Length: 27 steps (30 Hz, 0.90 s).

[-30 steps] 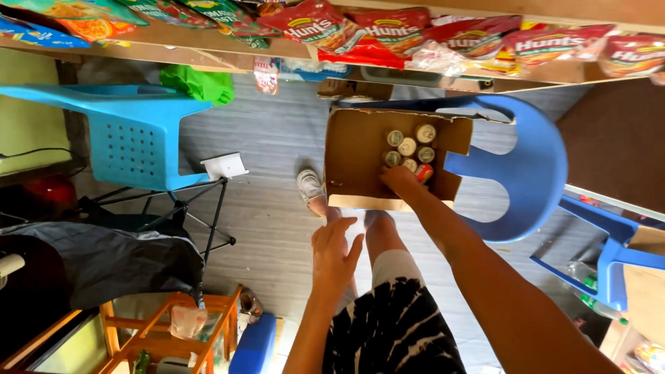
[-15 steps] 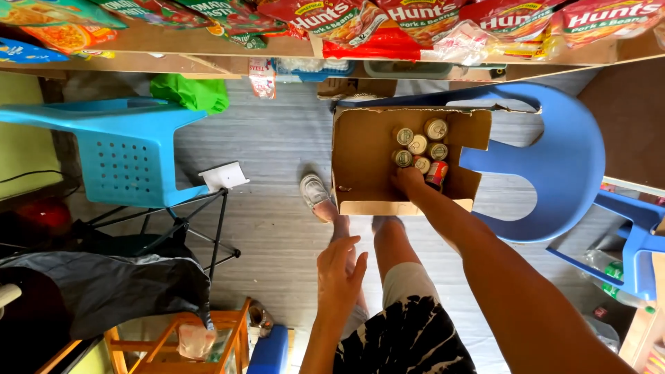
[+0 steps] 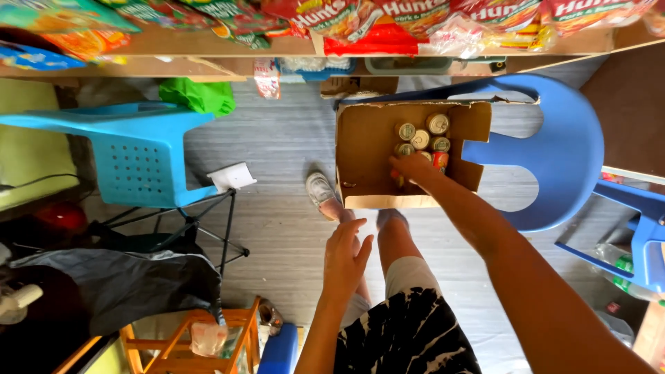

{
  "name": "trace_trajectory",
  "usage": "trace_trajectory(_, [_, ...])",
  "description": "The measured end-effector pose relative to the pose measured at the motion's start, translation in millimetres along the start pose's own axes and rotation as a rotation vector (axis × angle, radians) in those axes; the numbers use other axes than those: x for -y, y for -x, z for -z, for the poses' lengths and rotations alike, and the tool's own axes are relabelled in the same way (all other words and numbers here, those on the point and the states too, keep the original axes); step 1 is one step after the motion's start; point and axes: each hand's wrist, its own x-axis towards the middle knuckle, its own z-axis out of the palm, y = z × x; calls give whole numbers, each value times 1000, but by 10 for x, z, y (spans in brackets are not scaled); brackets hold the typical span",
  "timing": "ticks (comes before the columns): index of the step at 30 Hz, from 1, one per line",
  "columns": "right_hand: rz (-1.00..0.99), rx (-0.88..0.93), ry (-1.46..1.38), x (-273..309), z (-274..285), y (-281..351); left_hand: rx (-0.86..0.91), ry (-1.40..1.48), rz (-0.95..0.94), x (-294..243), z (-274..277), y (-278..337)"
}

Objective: Selecting various canned goods from the shelves and placing them into a small cardboard box.

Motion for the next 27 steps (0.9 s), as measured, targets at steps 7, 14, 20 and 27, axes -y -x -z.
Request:
trace_trajectory(7, [-73, -520, -769, 331, 1221, 1147, 53, -53, -56, -169, -71, -102])
trace_trajectory(14, [54, -666, -1505, 810, 1452, 2040, 61, -126, -334, -957, -129, -353])
trace_trajectory(20, [-16, -708, -1741, 984, 1865, 2937, 83, -283, -452, -1512, -206, -449])
trace_trajectory(27, [164, -611, -2190, 1025, 2484, 4000, 98, -15, -449, -2068, -139, -398])
